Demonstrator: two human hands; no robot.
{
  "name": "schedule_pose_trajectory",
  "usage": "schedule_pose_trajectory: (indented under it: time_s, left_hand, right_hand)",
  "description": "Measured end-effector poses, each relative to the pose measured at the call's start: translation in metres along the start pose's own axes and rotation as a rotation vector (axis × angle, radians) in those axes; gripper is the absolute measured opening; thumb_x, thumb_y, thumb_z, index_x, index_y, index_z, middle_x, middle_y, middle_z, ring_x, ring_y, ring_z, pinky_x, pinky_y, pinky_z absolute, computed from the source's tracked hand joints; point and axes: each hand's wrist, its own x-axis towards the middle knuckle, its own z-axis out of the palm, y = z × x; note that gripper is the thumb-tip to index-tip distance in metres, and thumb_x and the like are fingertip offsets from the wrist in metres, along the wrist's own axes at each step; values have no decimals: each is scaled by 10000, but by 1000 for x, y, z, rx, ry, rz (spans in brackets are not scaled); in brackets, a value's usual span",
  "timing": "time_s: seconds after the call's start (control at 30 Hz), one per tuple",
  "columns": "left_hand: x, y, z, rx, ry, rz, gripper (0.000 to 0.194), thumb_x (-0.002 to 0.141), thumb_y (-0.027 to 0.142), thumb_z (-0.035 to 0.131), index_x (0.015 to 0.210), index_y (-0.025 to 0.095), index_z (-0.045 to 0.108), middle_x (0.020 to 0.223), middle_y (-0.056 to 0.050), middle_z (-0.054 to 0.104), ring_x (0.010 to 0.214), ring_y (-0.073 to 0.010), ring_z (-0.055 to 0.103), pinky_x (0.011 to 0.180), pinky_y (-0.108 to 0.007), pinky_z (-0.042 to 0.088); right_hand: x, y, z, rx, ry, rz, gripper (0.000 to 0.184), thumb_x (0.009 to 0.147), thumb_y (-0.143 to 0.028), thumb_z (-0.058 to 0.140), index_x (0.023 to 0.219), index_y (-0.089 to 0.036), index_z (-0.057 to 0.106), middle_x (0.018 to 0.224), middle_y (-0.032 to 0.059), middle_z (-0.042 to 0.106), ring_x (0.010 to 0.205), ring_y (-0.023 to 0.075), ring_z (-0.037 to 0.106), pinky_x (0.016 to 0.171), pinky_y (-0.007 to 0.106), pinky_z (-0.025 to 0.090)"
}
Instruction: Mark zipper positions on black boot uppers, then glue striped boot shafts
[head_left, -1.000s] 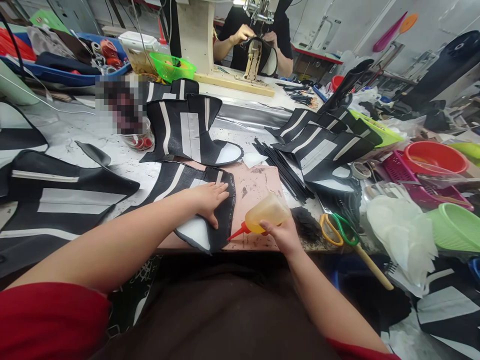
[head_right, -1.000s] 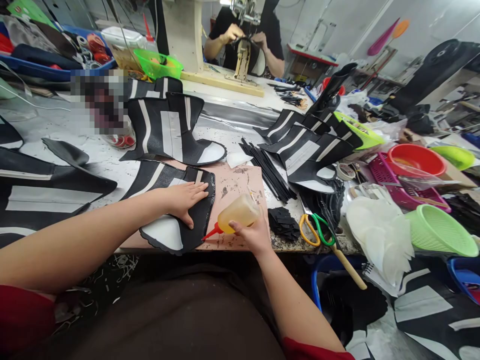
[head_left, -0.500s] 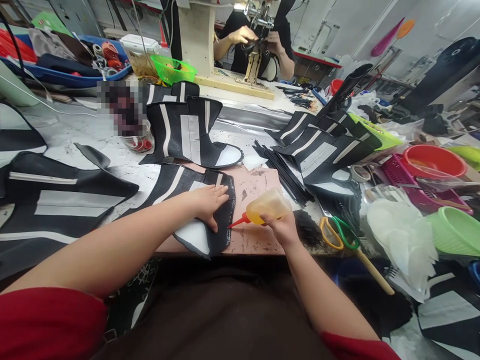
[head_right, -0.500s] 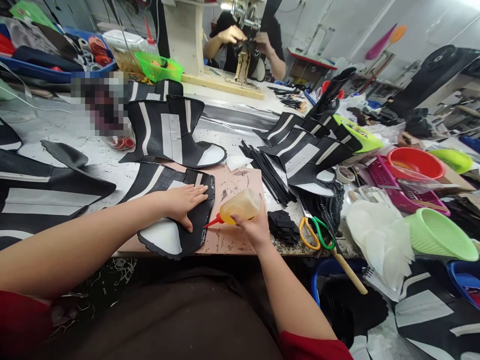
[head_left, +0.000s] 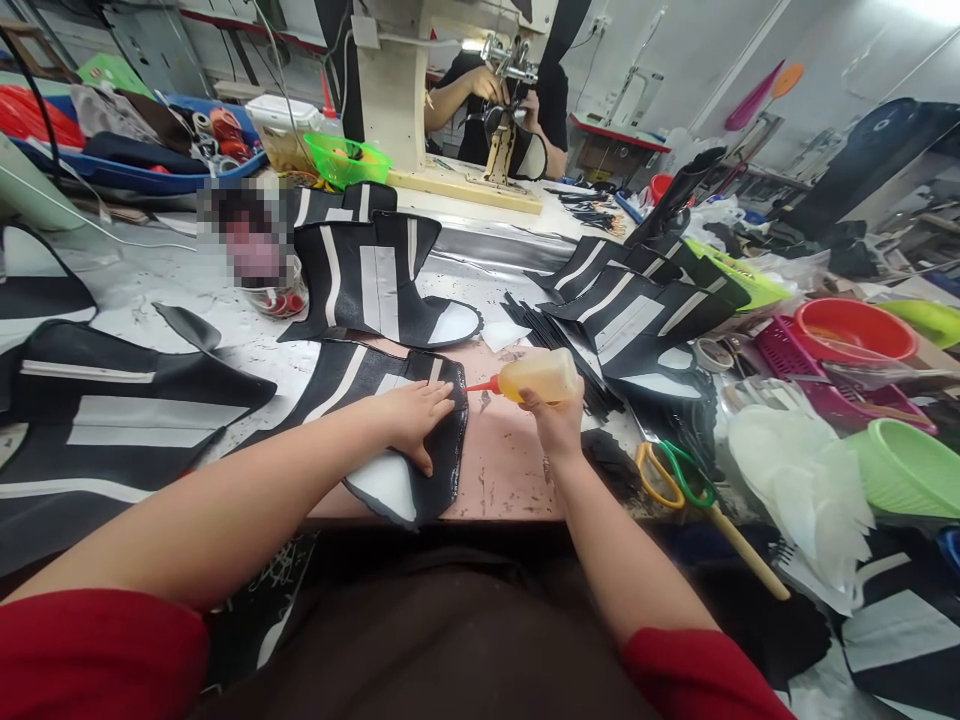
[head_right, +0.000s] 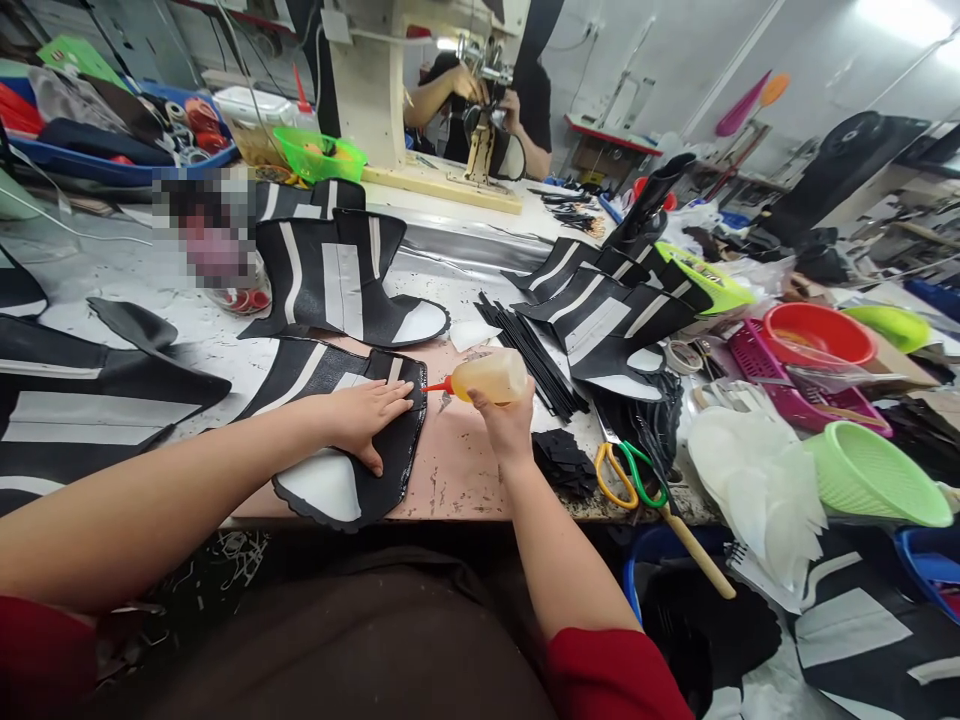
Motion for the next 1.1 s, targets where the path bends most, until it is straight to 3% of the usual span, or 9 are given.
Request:
schedule_pose_trajectory:
  time_s: [0.17, 0.4, 0.47, 0.53, 0.67, 0.8, 0.9, 1.0, 1.1]
  left_hand:
    - [-1, 1, -1, 28, -12, -8, 1065, 534, 560, 683, 1352, 42, 239, 1442, -212, 44, 1342, -290, 73, 1082, -387, 93]
    - [-4, 1, 1, 86, 56, 15, 1014, 534, 575, 680, 1326, 68, 302, 1443, -214, 117, 1334, -292, 126, 1070, -387, 142]
    - [-8, 6, -1, 145, 133, 6, 903, 541, 574, 675, 1258, 93, 409, 1412, -213, 245, 1298, -320, 226, 1024, -406, 244]
    - [-16, 13, -3, 177, 196, -97, 785, 551, 587, 661, 1144, 96, 505, 1267, -223, 456, 1162, -349, 419, 891, -414, 385]
    - [-31, 22, -7, 88, 35, -315, 648, 628, 611, 570, 1006, 86, 559, 881, -186, 646, 790, -326, 612, 619, -373, 464]
    - [-44, 26, -12, 86, -36, -222, 439, 685, 410, 593, 1024, 135, 544, 916, -145, 655, 817, -282, 620, 607, -306, 445]
    - [-57, 36, -19, 151, 13, -119, 345, 712, 299, 582, 1030, 176, 526, 911, -97, 661, 806, -245, 619, 610, -285, 426]
    - [-70, 44, -25, 311, 106, 81, 194, 760, 157, 496, 942, 199, 548, 804, -59, 662, 695, -201, 612, 567, -277, 401]
    - [-80, 34, -28, 414, 170, 189, 229, 773, 58, 424, 828, 221, 575, 740, -46, 648, 683, -176, 590, 665, -296, 411]
  right_hand:
    - [4, 2, 2, -75, -11, 12, 658, 480, -370, 783, 984, -205, 394, 970, 47, 563, 914, 247, 573, 668, 380, 536]
    - [-23, -4, -18, 0, -126, 171, 610, 485, -382, 781, 975, -178, 480, 853, 42, 613, 734, 215, 609, 433, 261, 506]
    - [-38, -6, -29, 91, -186, 278, 559, 479, -395, 781, 927, -162, 540, 786, 41, 631, 648, 189, 605, 387, 226, 471]
    - [-50, -8, -44, 241, -192, 358, 515, 479, -424, 773, 879, -162, 583, 756, 43, 645, 599, 169, 598, 359, 206, 446]
    - [-61, -11, -84, 525, -32, 362, 500, 472, -469, 770, 878, -219, 619, 789, 18, 671, 605, 148, 610, 382, 197, 466]
    - [-57, -18, -122, 609, 90, 302, 530, 425, -452, 799, 884, -241, 639, 809, -5, 686, 561, 118, 601, 402, 190, 474]
    - [-55, -27, -141, 636, 111, 236, 549, 437, -447, 793, 924, -242, 641, 830, -6, 689, 547, 116, 597, 413, 205, 475]
    - [-57, -35, -153, 654, 139, 228, 599, 431, -382, 800, 991, -259, 627, 866, -21, 687, 575, 116, 607, 454, 210, 491]
    - [-59, -35, -160, 650, 151, 226, 609, 434, -352, 798, 1012, -275, 619, 866, -31, 687, 545, 105, 595, 442, 206, 480]
